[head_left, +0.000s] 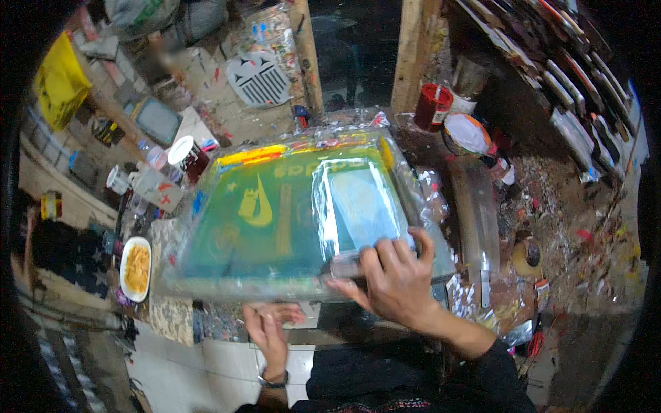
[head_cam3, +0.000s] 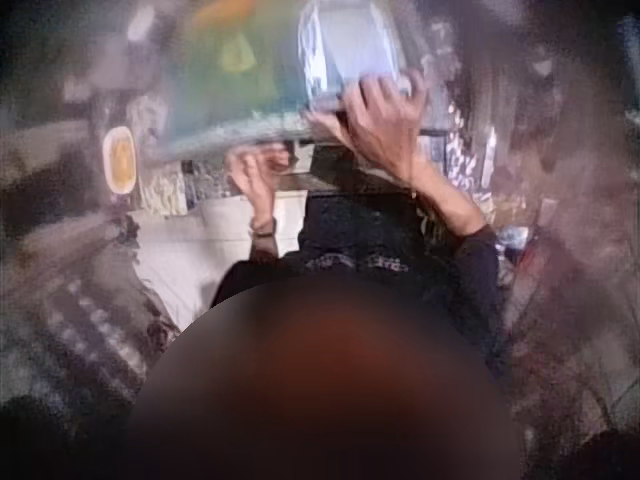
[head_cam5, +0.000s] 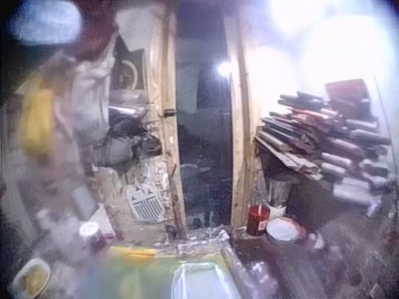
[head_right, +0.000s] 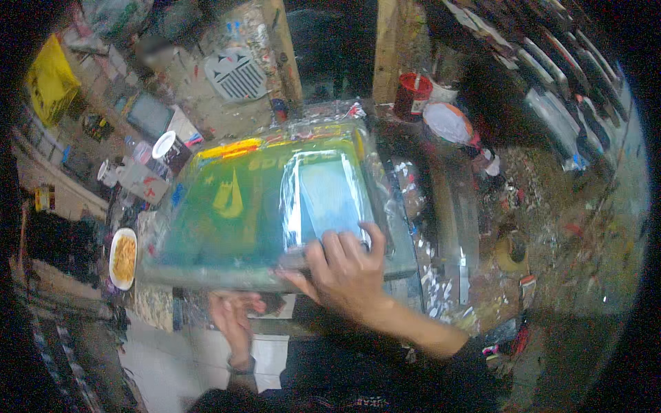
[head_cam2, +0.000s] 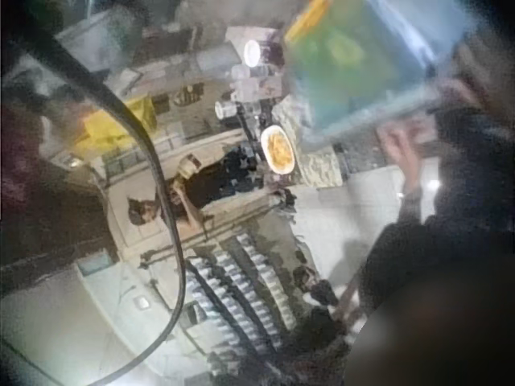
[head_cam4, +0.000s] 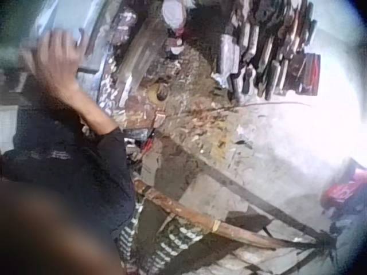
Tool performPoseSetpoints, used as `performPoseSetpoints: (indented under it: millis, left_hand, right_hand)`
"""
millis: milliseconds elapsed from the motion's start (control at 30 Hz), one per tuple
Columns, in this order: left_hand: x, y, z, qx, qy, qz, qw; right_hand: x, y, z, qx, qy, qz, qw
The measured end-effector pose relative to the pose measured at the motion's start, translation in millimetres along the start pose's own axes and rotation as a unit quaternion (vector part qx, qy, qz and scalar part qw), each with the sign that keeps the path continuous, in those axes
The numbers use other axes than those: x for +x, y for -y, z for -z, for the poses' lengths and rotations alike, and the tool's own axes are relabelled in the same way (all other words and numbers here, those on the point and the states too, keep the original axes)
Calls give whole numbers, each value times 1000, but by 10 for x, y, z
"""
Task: The person performs screen printing by repeatedly placing a shoe-shaped stencil on a screen, pulling a squeegee across the mesh to transfer ink, and lifting the screen to reveal the printed pattern. The process is repeated multiple times on different sections of the screen.
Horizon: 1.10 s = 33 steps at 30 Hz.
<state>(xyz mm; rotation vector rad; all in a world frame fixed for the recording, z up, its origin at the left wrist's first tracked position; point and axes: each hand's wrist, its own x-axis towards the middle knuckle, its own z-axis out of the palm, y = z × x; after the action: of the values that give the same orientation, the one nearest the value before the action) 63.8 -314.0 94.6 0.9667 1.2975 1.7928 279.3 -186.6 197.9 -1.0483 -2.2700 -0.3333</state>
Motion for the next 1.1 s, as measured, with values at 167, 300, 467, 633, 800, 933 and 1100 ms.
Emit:
performPoseSetpoints:
  millis: [167, 300, 467, 633, 800, 933, 1100]
  left_hand:
    - [1190, -211, -356, 136, -58, -197, 969]
    - [2366, 697, -719, 395, 175, -191, 881]
    - [2833, 1790, -689, 665, 250, -217, 670]
    - [2433, 1538, -723, 576, 203, -286, 738]
    - [1403, 705, 191, 399, -232, -121, 879]
    - [631, 66, 1642, 306, -487, -166, 801]
    - [458, -342, 2415, 547, -461, -115, 690]
  right_hand:
    - [1408, -441, 250, -4, -149, 60, 987]
    - [2182, -710, 517, 9, -3, -10, 1000]
    - [2534, -807, 633, 10, 80, -58, 995]
    - [2843, -931, 603, 22, 28, -48, 998]
    - [3105, -1087, 524, 52, 59, -65, 995]
    - [3224, -1208, 422, 59, 71, -78, 993]
    - [3387, -1245, 348, 35, 75, -74, 994]
